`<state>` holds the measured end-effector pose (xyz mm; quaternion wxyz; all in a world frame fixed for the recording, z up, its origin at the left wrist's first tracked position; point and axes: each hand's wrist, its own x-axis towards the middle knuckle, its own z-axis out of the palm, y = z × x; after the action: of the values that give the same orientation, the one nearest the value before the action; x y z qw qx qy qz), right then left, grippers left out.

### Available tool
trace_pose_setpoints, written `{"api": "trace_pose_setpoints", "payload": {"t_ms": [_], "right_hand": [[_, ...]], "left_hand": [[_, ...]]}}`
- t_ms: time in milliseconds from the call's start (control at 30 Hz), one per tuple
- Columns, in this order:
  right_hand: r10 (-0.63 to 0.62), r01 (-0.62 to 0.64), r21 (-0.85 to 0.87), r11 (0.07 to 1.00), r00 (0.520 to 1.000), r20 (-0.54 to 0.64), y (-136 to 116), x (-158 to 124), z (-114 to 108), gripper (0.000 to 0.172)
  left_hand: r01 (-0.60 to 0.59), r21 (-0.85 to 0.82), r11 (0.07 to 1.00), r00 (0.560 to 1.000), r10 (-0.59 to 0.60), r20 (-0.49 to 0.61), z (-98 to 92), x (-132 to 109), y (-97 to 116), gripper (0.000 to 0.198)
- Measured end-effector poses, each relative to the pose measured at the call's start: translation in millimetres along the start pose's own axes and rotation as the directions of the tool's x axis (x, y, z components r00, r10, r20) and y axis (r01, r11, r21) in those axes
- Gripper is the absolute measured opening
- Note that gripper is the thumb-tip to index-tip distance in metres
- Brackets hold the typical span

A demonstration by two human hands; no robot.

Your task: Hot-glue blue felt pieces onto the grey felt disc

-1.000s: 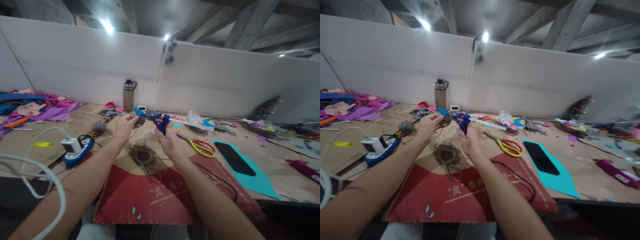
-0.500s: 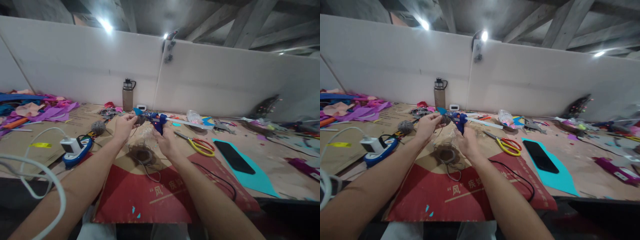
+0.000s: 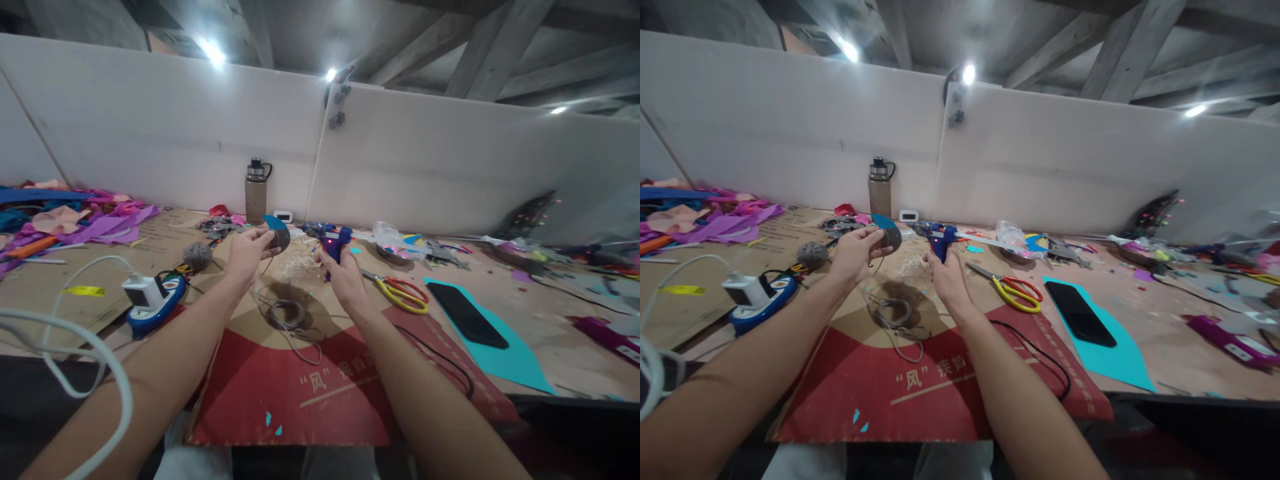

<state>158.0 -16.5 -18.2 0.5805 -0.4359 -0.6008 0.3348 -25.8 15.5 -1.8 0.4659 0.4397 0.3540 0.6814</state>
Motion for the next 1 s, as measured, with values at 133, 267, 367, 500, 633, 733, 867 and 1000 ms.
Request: {"api": "trace_pose_setpoints", "payload": {"t_ms": [133, 267, 367, 500, 633, 733, 867, 1000], "right_hand": [[0.238, -0.241, 0.103, 0.965, 0.97, 0.043, 15, 13, -2, 0.025], [0.306, -0.299, -0.171, 0.939, 0.952, 0.015, 37, 28, -11, 0.017], [0.198, -0.22, -0.574, 0.789, 0.975, -0.101, 46, 32, -26, 0.022], [-0.034, -0.142, -0.732, 0.667, 0.975, -0.221, 34, 26, -33, 0.026], [-0.012, -0.019, -0.387, 0.922, 0.997, -0.078, 7, 16, 5, 0.021], [0.135, -0.14, 0.118, 0.983, 0.99, 0.046, -10, 12, 49, 0.033], [0.216, -0.332, 0.541, 0.772, 0.939, 0.268, -25, 9, 79, 0.041], [0.187, -0.298, 0.545, 0.784, 0.95, 0.251, -26, 10, 68, 0.028]], "left_hand": [[0.039, -0.026, 0.999, 0.999, -0.039, -0.005, 0.1, 0, 0, 0.024], [0.008, 0.018, 1.0, 1.0, -0.007, -0.03, 1.0, -2, 0, 0.024], [-0.068, 0.093, 0.993, 0.997, 0.07, -0.025, 0.8, -2, 0, 0.026], [-0.155, 0.22, 0.963, 0.987, 0.163, -0.015, 1.0, -3, 0, 0.025], [-0.334, 0.449, 0.829, 0.935, 0.35, 0.049, 3.3, -11, 8, 0.019], [-0.431, 0.539, 0.723, 0.888, 0.447, 0.11, 4.6, -18, 15, 0.017], [-0.408, 0.546, 0.732, 0.894, 0.44, 0.078, 3.5, -19, 16, 0.017], [-0.224, 0.318, 0.921, 0.974, 0.225, 0.034, 2.8, -12, 9, 0.02]]}}
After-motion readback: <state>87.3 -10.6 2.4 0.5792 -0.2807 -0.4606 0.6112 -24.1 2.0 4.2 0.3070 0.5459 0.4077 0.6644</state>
